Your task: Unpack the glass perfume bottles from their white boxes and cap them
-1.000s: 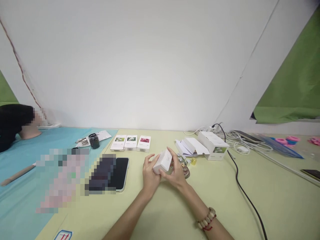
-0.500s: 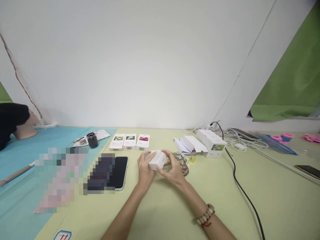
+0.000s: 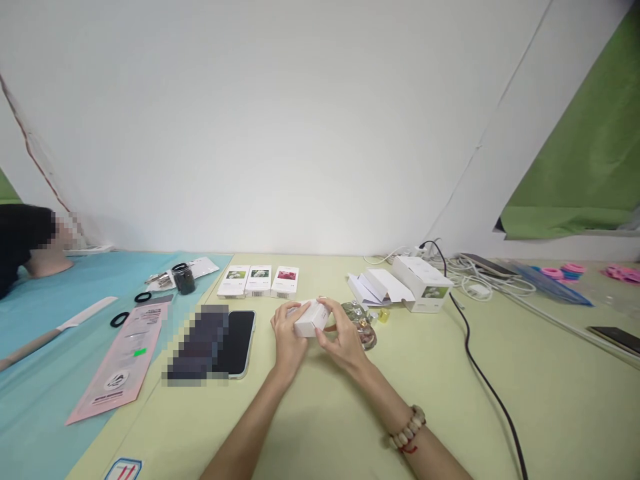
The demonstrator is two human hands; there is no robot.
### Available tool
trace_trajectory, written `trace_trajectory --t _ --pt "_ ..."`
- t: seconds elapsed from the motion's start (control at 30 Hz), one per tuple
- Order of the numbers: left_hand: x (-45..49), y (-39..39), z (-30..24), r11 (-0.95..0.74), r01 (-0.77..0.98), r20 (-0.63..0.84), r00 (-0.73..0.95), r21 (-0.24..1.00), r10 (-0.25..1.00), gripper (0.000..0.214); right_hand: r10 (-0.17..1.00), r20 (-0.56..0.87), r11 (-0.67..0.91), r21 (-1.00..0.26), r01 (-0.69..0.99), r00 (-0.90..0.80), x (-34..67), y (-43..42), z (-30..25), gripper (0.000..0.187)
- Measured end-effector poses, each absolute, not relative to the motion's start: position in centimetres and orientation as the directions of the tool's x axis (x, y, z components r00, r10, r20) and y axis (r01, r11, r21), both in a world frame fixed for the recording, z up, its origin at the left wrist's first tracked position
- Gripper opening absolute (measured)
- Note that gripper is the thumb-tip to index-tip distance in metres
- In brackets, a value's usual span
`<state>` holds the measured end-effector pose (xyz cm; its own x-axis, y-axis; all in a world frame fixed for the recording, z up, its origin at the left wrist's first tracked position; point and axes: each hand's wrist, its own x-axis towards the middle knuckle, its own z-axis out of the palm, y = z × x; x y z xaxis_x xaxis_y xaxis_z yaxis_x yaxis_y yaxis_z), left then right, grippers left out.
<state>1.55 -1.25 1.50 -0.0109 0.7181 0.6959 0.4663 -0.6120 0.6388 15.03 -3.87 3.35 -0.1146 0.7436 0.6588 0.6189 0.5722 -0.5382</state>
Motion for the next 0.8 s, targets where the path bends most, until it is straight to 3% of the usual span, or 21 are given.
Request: trace_trajectory --t 0.3,0.63,0.8 --pt "1.7 -1.6 1.9 -0.587 0.497 0.682 -0.014 0.639 0.731 0.045 0.709 0.698 0.550 -0.453 0.702 -0.105 15.0 -4.1 3.5 0.050" --pt "1.6 -1.3 1.8 -0.600 0.428 0.669 -0.015 0.676 0.743 0.046 0.649 0.760 0.606 -0.524 0.599 0.008 14.5 -3.9 3.3 0.055" --pt "1.6 -1.3 1.6 -0.619 0.389 0.676 -0.012 0.682 0.737 0.042 0.678 0.719 0.608 -0.664 0.434 0.150 13.9 -4.0 3.3 0.060"
